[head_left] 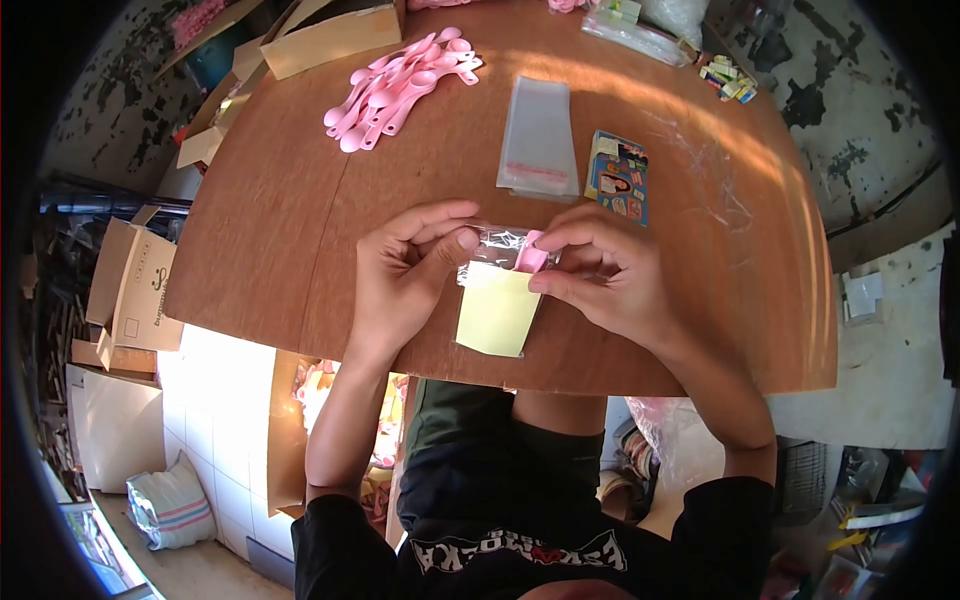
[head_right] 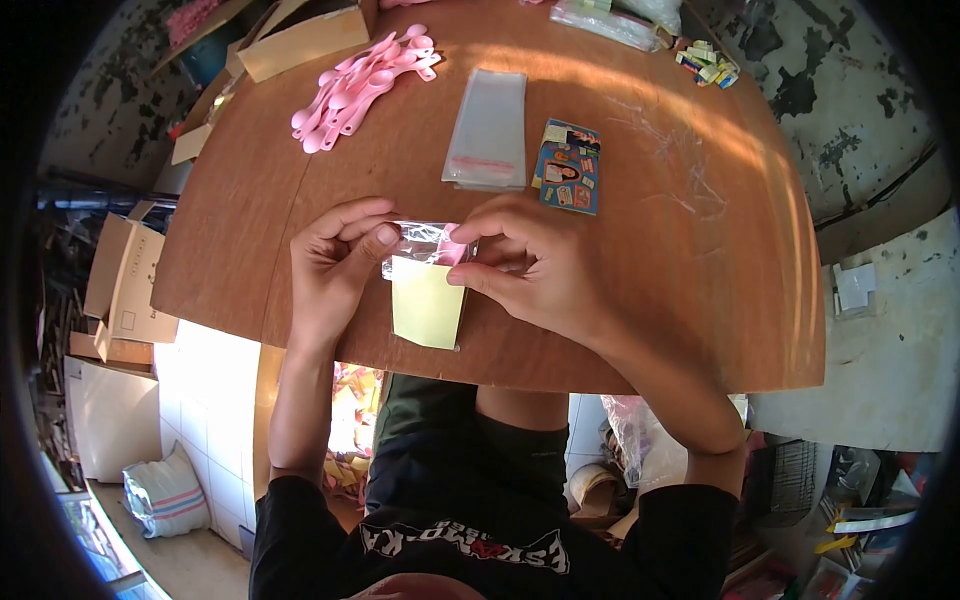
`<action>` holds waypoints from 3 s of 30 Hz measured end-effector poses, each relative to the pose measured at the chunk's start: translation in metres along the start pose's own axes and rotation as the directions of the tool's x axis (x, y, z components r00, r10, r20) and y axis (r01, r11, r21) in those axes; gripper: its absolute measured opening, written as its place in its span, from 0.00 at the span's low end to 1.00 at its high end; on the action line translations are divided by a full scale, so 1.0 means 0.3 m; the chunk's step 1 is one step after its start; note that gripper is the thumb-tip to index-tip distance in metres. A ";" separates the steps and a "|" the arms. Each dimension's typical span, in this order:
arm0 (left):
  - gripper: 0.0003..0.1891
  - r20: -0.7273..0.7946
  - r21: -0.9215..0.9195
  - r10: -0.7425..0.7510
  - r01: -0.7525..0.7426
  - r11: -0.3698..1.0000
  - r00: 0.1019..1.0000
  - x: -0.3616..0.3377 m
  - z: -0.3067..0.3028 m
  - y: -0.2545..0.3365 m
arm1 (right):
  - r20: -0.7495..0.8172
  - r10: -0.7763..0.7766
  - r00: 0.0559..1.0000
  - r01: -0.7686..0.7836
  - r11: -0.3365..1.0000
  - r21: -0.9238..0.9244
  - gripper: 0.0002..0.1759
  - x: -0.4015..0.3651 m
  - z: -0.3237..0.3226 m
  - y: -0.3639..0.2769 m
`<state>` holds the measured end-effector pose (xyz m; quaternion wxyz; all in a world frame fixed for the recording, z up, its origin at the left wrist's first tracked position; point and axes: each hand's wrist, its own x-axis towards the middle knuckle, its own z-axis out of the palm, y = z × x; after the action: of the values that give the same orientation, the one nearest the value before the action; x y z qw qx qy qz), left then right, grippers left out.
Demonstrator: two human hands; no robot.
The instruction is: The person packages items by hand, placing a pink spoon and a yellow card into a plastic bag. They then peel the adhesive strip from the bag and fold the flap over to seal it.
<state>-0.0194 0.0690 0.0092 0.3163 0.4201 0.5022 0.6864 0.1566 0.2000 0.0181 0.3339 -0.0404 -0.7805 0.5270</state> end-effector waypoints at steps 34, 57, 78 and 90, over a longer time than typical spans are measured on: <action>0.32 -0.223 0.937 -0.636 0.343 0.070 0.738 -0.826 -0.554 -0.231 | 0.073 -0.023 0.997 0.068 0.710 -0.701 0.09 0.295 -0.209 0.152; 0.12 0.590 0.705 0.166 -0.604 0.372 0.790 0.299 0.036 -0.119 | 0.088 0.139 0.986 -0.035 0.700 -0.714 0.07 0.387 -0.258 0.239; 0.05 0.262 0.092 0.317 -0.350 0.932 0.912 0.286 -0.057 -0.023 | 0.095 0.263 0.960 -0.077 0.576 -0.814 0.12 0.180 -0.221 -0.131; 0.08 0.050 -0.137 -0.015 0.021 0.990 0.999 0.300 -0.069 0.022 | 0.064 0.111 0.992 -0.016 0.600 -0.800 0.10 0.055 -0.282 0.026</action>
<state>-0.0783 0.1352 0.0357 0.3628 0.4095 0.4496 0.7060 0.1893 0.2775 0.0380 0.2196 -0.1846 -0.9482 0.1367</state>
